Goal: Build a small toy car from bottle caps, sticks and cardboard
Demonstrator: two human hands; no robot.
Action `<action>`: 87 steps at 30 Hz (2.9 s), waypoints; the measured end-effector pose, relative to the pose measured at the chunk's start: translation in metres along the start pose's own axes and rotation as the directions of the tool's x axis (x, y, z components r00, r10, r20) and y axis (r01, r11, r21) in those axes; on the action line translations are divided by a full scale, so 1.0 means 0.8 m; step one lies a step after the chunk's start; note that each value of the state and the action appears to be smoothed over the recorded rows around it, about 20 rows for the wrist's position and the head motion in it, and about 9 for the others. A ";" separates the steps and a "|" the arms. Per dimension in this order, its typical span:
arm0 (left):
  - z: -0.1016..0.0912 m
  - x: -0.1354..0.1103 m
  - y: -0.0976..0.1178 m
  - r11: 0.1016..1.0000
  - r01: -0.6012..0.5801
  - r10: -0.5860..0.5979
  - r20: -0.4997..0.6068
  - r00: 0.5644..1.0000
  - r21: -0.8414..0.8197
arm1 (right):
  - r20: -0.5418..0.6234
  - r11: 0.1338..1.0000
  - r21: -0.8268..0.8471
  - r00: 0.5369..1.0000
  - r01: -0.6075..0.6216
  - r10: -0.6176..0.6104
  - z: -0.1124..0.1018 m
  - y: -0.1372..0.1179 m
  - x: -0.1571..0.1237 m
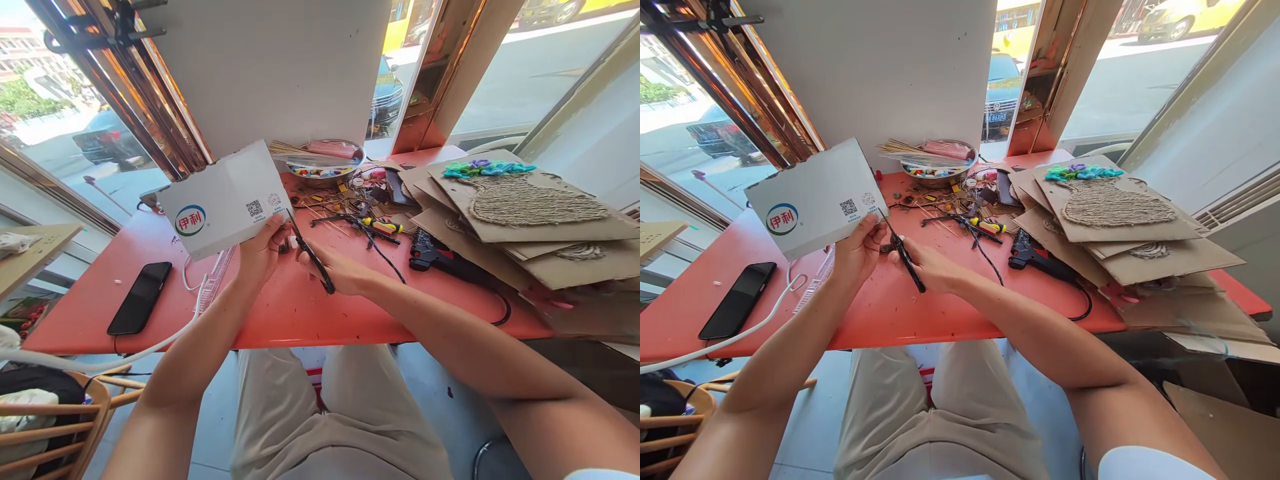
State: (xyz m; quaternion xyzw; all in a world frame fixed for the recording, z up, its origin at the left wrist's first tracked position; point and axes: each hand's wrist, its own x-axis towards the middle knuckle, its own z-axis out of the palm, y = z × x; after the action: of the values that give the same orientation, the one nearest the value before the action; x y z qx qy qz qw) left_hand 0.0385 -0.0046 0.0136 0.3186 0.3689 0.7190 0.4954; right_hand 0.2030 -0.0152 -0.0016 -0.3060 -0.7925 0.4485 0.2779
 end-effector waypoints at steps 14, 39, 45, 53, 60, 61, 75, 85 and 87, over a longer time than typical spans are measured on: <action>-0.001 -0.007 -0.012 0.995 -0.043 0.040 0.032 0.999 0.086 | -0.155 1.000 0.006 0.988 -0.018 0.018 0.006 0.005 0.003; 0.010 -0.017 -0.007 0.993 -0.043 0.032 0.105 0.994 0.108 | -0.277 1.000 0.002 0.961 0.016 -0.015 0.010 -0.016 0.004; 0.010 -0.019 -0.007 0.992 -0.049 0.037 0.102 0.994 0.115 | -0.300 0.998 0.052 0.954 0.019 -0.003 0.013 -0.017 0.004; 0.010 -0.022 -0.010 0.996 -0.017 0.004 0.158 0.987 0.083 | -0.345 0.998 0.061 0.939 0.024 -0.002 0.007 -0.019 0.005; 0.010 -0.023 -0.012 0.997 -0.002 -0.014 0.199 0.980 0.083 | -0.338 0.990 0.140 0.940 0.001 0.047 0.012 -0.010 0.006; 0.010 -0.024 -0.012 0.997 0.004 -0.022 0.212 0.977 0.083 | -0.329 0.989 0.147 0.943 -0.007 0.056 0.011 -0.009 0.006; 0.014 -0.029 -0.014 0.991 -0.015 -0.018 0.245 0.969 0.133 | -0.400 0.986 0.168 0.915 0.015 0.054 0.010 -0.013 0.008; 0.024 -0.037 -0.011 0.985 -0.038 -0.023 0.341 0.940 0.169 | -0.374 0.975 0.223 0.924 0.011 0.075 0.004 -0.011 0.010; 0.025 -0.037 -0.011 0.987 -0.040 -0.019 0.364 0.931 0.155 | -0.387 0.976 0.219 0.919 0.014 0.073 0.004 -0.011 0.010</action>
State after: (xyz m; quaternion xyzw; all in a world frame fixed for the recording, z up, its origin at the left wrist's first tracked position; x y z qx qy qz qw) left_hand 0.0682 -0.0265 0.0143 0.4870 0.3256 0.6182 0.5240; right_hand 0.1931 -0.0148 0.0063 -0.3694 -0.6620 0.4661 0.4562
